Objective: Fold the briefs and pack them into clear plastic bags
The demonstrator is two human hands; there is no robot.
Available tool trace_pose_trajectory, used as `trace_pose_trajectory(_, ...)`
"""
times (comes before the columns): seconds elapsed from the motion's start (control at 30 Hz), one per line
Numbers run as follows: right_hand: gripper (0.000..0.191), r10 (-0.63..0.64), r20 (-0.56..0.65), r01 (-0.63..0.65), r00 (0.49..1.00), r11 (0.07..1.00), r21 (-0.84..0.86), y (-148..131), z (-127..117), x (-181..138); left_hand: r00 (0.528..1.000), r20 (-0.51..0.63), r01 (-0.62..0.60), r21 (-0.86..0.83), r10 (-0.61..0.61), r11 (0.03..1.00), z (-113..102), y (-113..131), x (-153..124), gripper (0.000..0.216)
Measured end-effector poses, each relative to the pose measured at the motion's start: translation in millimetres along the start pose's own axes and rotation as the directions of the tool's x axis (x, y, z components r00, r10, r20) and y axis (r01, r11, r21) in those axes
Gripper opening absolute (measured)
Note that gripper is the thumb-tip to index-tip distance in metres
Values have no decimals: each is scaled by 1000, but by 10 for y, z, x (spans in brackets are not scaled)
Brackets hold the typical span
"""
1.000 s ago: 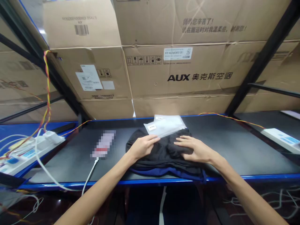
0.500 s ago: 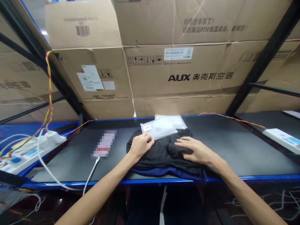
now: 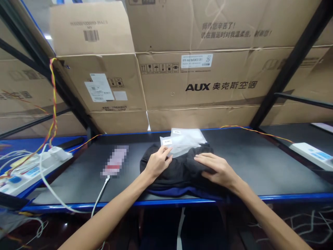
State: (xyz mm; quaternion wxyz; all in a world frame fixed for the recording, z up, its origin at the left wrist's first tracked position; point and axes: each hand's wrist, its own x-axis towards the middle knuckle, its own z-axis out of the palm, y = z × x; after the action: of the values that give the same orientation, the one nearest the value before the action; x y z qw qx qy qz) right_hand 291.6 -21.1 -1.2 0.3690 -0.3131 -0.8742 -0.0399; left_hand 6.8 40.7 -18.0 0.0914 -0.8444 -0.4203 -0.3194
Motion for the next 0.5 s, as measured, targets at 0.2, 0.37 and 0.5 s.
trace_pose_trajectory(0.2, 56, -67, -96, 55, 993, 992, -118, -107, -21, 53, 998, 44, 32, 33, -34, 999, -11, 37, 9, 33)
trace_pose_trajectory(0.37, 57, -68, -145, 41, 987, 983, -178, -143, -48, -3, 997, 64, 34, 56, -38, 998, -13, 48, 21, 34)
trace_pose_trajectory(0.5, 54, -122, -34, 117, 992, 987, -110, -170, 29, 46, 998, 66, -19, -5, 20, 1000, 9, 51, 11, 35)
